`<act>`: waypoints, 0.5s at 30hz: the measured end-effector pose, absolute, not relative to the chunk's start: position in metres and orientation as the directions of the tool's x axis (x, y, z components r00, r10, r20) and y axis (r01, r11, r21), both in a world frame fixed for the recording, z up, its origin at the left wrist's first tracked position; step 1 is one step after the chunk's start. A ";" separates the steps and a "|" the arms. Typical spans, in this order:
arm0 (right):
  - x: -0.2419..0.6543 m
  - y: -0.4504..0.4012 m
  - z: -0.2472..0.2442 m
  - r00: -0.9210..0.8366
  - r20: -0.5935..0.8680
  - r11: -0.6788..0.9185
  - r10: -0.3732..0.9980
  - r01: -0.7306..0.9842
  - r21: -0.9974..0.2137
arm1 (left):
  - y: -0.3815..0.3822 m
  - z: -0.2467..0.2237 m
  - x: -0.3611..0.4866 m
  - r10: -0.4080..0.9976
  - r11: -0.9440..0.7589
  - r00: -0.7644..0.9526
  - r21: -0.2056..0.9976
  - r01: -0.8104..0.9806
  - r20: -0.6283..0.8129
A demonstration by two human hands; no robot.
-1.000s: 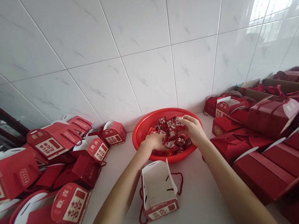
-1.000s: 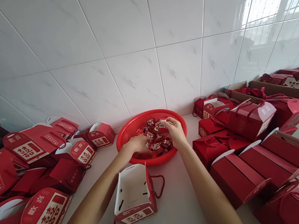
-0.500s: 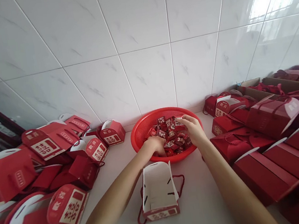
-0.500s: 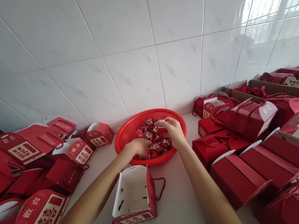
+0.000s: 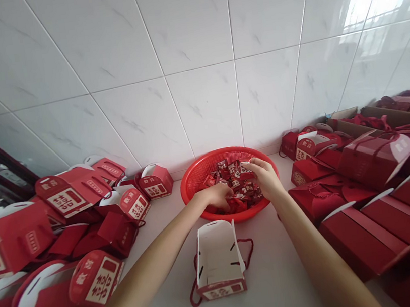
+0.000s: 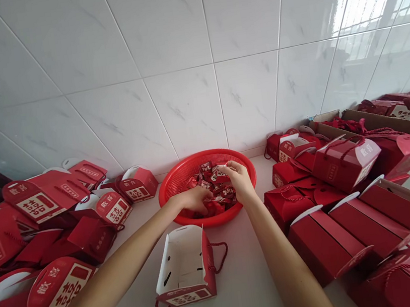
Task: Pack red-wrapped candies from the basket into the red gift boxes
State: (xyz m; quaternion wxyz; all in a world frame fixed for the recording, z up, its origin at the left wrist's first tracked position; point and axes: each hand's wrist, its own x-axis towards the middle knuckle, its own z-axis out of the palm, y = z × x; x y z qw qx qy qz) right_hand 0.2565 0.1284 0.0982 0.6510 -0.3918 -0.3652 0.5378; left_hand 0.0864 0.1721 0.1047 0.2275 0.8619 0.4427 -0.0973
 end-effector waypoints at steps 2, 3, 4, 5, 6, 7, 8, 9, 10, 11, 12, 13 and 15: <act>0.256 0.129 0.098 0.157 0.057 0.119 0.986 -0.420 -0.900 | 0.175 0.105 0.086 0.729 -0.476 0.614 0.422 0.772 -0.302; 0.256 0.129 0.099 0.160 0.059 0.122 0.985 -0.423 -0.898 | 0.176 0.105 0.087 0.739 -0.455 0.620 0.482 0.749 -0.265; 0.256 0.129 0.099 0.165 0.060 0.126 0.985 -0.426 -0.896 | 0.177 0.105 0.087 0.751 -0.430 0.619 0.541 0.723 -0.230; 0.256 0.129 0.099 0.169 0.061 0.130 0.984 -0.430 -0.894 | 0.178 0.105 0.087 0.765 -0.400 0.612 0.599 0.694 -0.198; 0.256 0.129 0.098 0.173 0.063 0.133 0.983 -0.433 -0.892 | 0.180 0.104 0.087 0.781 -0.368 0.600 0.651 0.664 -0.171; 0.256 0.129 0.098 0.176 0.063 0.135 0.982 -0.436 -0.890 | 0.181 0.104 0.087 0.797 -0.334 0.585 0.697 0.635 -0.152; 0.256 0.129 0.098 0.179 0.063 0.136 0.982 -0.438 -0.889 | 0.181 0.104 0.087 0.811 -0.299 0.568 0.735 0.609 -0.141; 0.256 0.129 0.098 0.180 0.061 0.136 0.982 -0.439 -0.888 | 0.182 0.104 0.087 0.823 -0.265 0.552 0.767 0.584 -0.136; 0.256 0.128 0.099 0.180 0.060 0.134 0.982 -0.440 -0.888 | 0.182 0.104 0.087 0.832 -0.233 0.538 0.794 0.562 -0.136; 0.256 0.128 0.099 0.179 0.058 0.133 0.982 -0.440 -0.888 | 0.182 0.104 0.087 0.840 -0.203 0.525 0.817 0.539 -0.138; 0.256 0.128 0.099 0.177 0.057 0.131 0.983 -0.440 -0.888 | 0.182 0.104 0.087 0.847 -0.176 0.513 0.838 0.517 -0.139; 0.256 0.128 0.099 0.175 0.057 0.130 0.983 -0.440 -0.889 | 0.182 0.105 0.087 0.855 -0.151 0.499 0.855 0.497 -0.140; 0.256 0.128 0.099 0.171 0.058 0.129 0.984 -0.439 -0.889 | 0.182 0.106 0.087 0.870 -0.106 0.472 0.880 0.463 -0.144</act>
